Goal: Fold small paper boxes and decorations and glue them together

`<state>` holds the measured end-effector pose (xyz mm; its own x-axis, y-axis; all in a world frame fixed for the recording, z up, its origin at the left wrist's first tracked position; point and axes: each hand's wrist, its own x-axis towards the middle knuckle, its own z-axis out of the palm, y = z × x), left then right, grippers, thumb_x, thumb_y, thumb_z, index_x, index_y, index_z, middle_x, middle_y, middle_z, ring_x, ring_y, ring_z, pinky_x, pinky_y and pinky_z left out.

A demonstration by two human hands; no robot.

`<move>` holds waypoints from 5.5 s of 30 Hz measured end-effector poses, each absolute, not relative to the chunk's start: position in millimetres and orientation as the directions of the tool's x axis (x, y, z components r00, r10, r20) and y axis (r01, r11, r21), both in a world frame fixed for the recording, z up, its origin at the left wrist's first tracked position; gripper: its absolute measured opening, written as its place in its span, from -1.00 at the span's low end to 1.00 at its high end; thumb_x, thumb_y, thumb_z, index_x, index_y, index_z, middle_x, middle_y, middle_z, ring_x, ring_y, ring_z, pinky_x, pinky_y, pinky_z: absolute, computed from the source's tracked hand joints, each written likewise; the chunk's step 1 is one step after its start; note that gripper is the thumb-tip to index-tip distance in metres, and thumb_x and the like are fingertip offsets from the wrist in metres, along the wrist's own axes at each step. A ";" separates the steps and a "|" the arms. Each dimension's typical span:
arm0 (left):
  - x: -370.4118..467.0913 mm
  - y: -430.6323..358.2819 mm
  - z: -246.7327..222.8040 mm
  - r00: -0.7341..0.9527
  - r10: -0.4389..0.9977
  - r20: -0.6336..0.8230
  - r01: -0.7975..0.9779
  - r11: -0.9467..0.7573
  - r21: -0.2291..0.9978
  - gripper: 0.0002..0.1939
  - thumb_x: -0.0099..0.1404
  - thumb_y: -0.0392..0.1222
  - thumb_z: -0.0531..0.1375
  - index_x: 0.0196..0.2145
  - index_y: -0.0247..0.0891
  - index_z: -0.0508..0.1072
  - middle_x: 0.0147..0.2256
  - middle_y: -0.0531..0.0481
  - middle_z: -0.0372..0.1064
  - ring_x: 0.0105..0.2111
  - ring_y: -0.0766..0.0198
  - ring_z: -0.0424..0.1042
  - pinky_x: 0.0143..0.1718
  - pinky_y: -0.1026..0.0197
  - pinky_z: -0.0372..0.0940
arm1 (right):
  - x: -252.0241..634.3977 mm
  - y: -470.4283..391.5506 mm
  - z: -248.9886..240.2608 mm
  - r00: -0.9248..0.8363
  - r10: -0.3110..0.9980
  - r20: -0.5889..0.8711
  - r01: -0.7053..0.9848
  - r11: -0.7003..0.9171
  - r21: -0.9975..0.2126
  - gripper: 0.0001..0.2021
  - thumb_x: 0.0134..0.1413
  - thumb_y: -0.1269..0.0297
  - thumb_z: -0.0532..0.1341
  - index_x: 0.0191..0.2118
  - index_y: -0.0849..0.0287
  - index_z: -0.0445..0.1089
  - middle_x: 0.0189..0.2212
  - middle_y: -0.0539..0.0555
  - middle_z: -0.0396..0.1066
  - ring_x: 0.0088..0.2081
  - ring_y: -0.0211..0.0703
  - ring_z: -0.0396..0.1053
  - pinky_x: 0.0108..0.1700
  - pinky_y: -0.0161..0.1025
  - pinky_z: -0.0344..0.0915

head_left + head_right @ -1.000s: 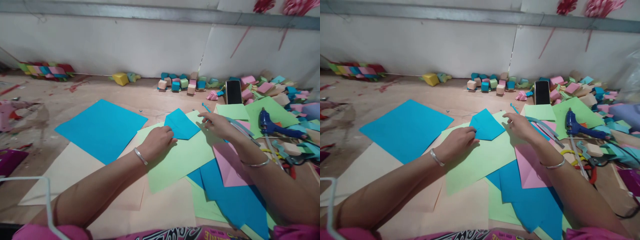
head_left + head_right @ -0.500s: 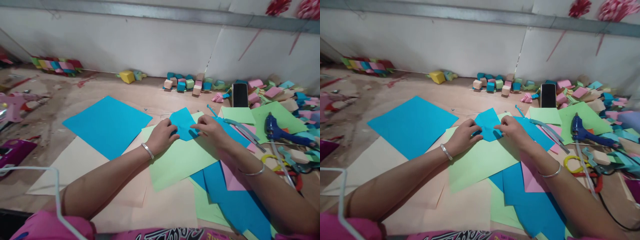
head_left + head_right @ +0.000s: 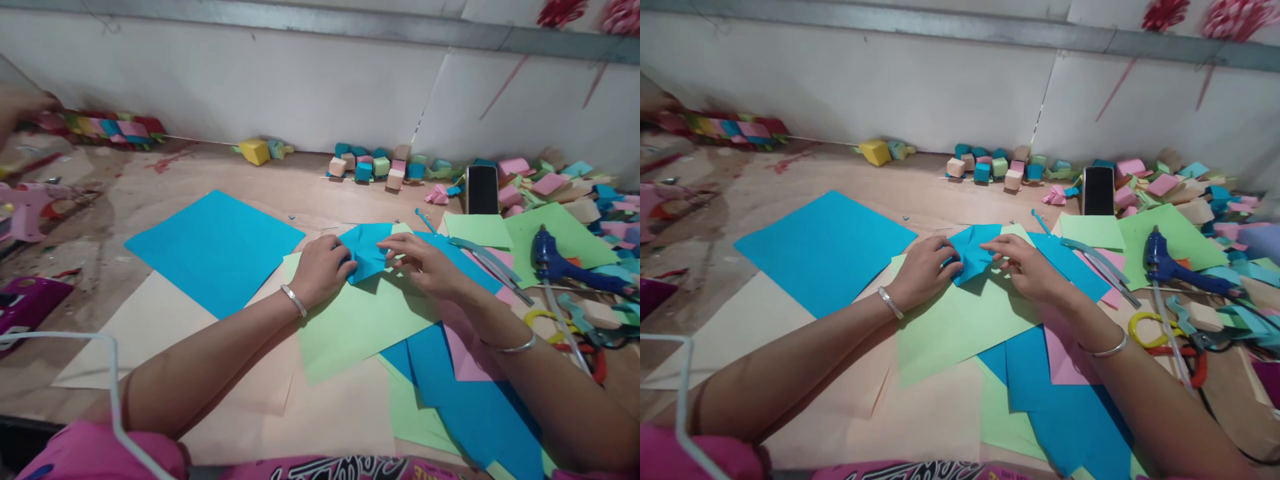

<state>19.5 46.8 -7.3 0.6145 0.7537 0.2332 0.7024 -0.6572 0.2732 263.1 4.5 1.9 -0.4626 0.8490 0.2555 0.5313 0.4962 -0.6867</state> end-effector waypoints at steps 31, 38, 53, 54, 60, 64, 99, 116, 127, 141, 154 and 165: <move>19.9 32.5 0.7 0.737 0.660 0.143 0.584 -0.729 0.357 -0.65 0.18 -0.06 0.21 -0.08 -0.18 0.42 0.05 -0.16 0.29 0.25 -0.20 -0.03 0.19 -0.36 -0.08 | 236.7 4.2 -17.5 -0.363 0.896 0.258 0.910 0.400 -0.110 -0.73 0.17 0.16 0.21 -0.47 0.21 0.39 -0.40 0.13 0.40 -0.27 -0.07 0.29 -0.24 -0.19 0.12; 20.2 31.6 3.5 0.737 0.665 0.116 0.592 -0.719 0.364 -0.69 0.20 -0.12 0.19 -0.08 -0.17 0.43 0.06 -0.15 0.29 0.25 -0.19 -0.02 0.17 -0.35 -0.06 | 234.6 5.8 -19.1 -0.346 0.923 0.167 0.938 0.339 0.068 -0.70 0.17 0.07 0.20 -0.42 0.22 0.39 -0.43 0.13 0.42 -0.31 -0.06 0.31 -0.34 -0.19 -0.01; 24.7 29.0 -0.3 0.705 0.692 0.159 0.610 -0.704 0.363 -0.74 0.29 -0.05 0.14 -0.13 -0.19 0.45 0.03 -0.14 0.30 0.14 -0.06 0.14 0.16 -0.26 -0.01 | 230.0 7.8 -13.5 -0.292 0.954 0.068 0.953 0.285 0.097 -0.68 0.21 0.06 0.15 -0.39 0.21 0.40 -0.43 0.13 0.46 -0.32 -0.07 0.37 -0.39 -0.20 -0.05; 24.7 28.9 0.0 0.705 0.691 0.157 0.609 -0.705 0.364 -0.75 0.29 -0.05 0.14 -0.14 -0.19 0.45 0.02 -0.13 0.30 0.13 -0.05 0.15 0.15 -0.26 -0.01 | 229.6 7.8 -13.1 -0.292 0.954 0.066 0.953 0.284 0.101 -0.68 0.21 0.06 0.15 -0.39 0.21 0.40 -0.43 0.14 0.46 -0.32 -0.07 0.38 -0.40 -0.20 -0.05; 25.6 28.4 1.2 0.702 0.695 0.154 0.611 -0.699 0.370 -0.75 0.29 -0.06 0.13 -0.14 -0.18 0.44 0.02 -0.13 0.30 0.13 -0.06 0.15 0.14 -0.26 0.00 | 227.0 8.7 -10.9 -0.278 0.960 0.040 0.956 0.273 0.111 -0.67 0.22 0.06 0.14 -0.38 0.23 0.42 -0.42 0.16 0.48 -0.32 -0.04 0.40 -0.39 -0.20 -0.02; 25.9 28.5 0.4 0.707 0.690 0.158 0.613 -0.708 0.349 -0.75 0.30 -0.07 0.11 -0.13 -0.19 0.43 0.02 -0.13 0.30 0.10 -0.04 0.18 0.13 -0.25 0.01 | 224.6 10.7 -7.9 -0.263 0.965 0.021 0.960 0.260 0.104 -0.68 0.21 0.06 0.15 -0.38 0.22 0.43 -0.40 0.16 0.49 -0.31 -0.03 0.41 -0.40 -0.20 0.00; 33.5 26.3 -1.2 0.687 0.709 0.159 0.657 -0.699 0.283 -0.74 0.29 0.01 0.13 -0.21 -0.23 0.40 -0.01 -0.15 0.30 0.05 -0.04 0.21 0.09 -0.19 0.06 | 220.0 13.1 1.5 -0.220 0.975 -0.040 0.974 0.222 0.056 -0.70 0.19 0.09 0.17 -0.42 0.20 0.43 -0.42 0.15 0.50 -0.34 -0.05 0.42 -0.44 -0.21 -0.01; 29.0 28.0 0.6 0.697 0.704 0.135 0.638 -0.695 0.331 -0.70 0.23 -0.01 0.18 -0.17 -0.23 0.42 0.04 -0.17 0.28 0.09 -0.04 0.21 0.11 -0.18 0.08 | 227.6 3.3 -18.1 -0.442 0.876 0.194 0.864 0.474 -0.171 -0.72 0.18 0.12 0.19 -0.46 0.18 0.32 -0.49 0.06 0.34 -0.38 -0.15 0.22 -0.36 -0.24 -0.01; 27.6 29.9 2.5 0.693 0.711 0.118 0.636 -0.681 0.363 -0.68 0.21 -0.01 0.20 -0.12 -0.20 0.43 0.04 -0.13 0.28 0.08 -0.03 0.22 0.13 -0.19 0.05 | 274.0 17.2 0.4 -0.228 0.966 -0.122 0.897 0.160 -0.411 -0.76 -0.06 0.16 0.30 -0.56 0.14 0.30 -0.54 -0.03 0.36 -0.47 -0.24 0.24 -0.48 -0.30 -0.03; 41.9 25.8 -7.4 0.573 0.801 0.173 0.713 -0.591 0.377 -0.71 0.20 0.04 0.23 -0.23 -0.20 0.39 -0.10 -0.09 0.32 -0.02 0.00 0.27 0.14 -0.21 0.02 | 283.0 20.1 4.8 -0.222 0.958 -0.183 0.899 0.129 -0.418 -0.79 -0.06 0.15 0.28 -0.54 0.14 0.33 -0.56 -0.02 0.36 -0.48 -0.23 0.27 -0.48 -0.29 0.03; 26.2 33.7 -2.9 0.719 0.674 0.168 0.572 -0.712 0.409 -0.74 0.22 -0.09 0.22 -0.13 -0.15 0.44 0.08 -0.11 0.25 0.24 -0.13 -0.02 0.19 -0.29 -0.05 | 288.4 19.8 -2.7 -0.078 0.994 0.072 0.861 0.104 -0.499 -0.54 0.00 0.54 0.03 0.04 0.15 0.31 -0.13 0.16 0.45 -0.22 -0.10 0.40 -0.29 -0.25 0.27; 26.5 31.8 -3.6 0.665 0.728 0.166 0.660 -0.677 0.326 -0.72 0.30 0.02 0.16 -0.29 -0.28 0.43 -0.27 -0.11 0.35 -0.24 0.10 0.30 -0.20 0.07 0.24 | 286.1 12.3 22.7 -0.366 0.929 0.054 0.791 0.341 -0.508 -0.63 -0.08 0.59 0.09 -0.21 0.10 0.52 -0.30 0.05 0.47 -0.27 -0.17 0.39 -0.22 -0.26 0.28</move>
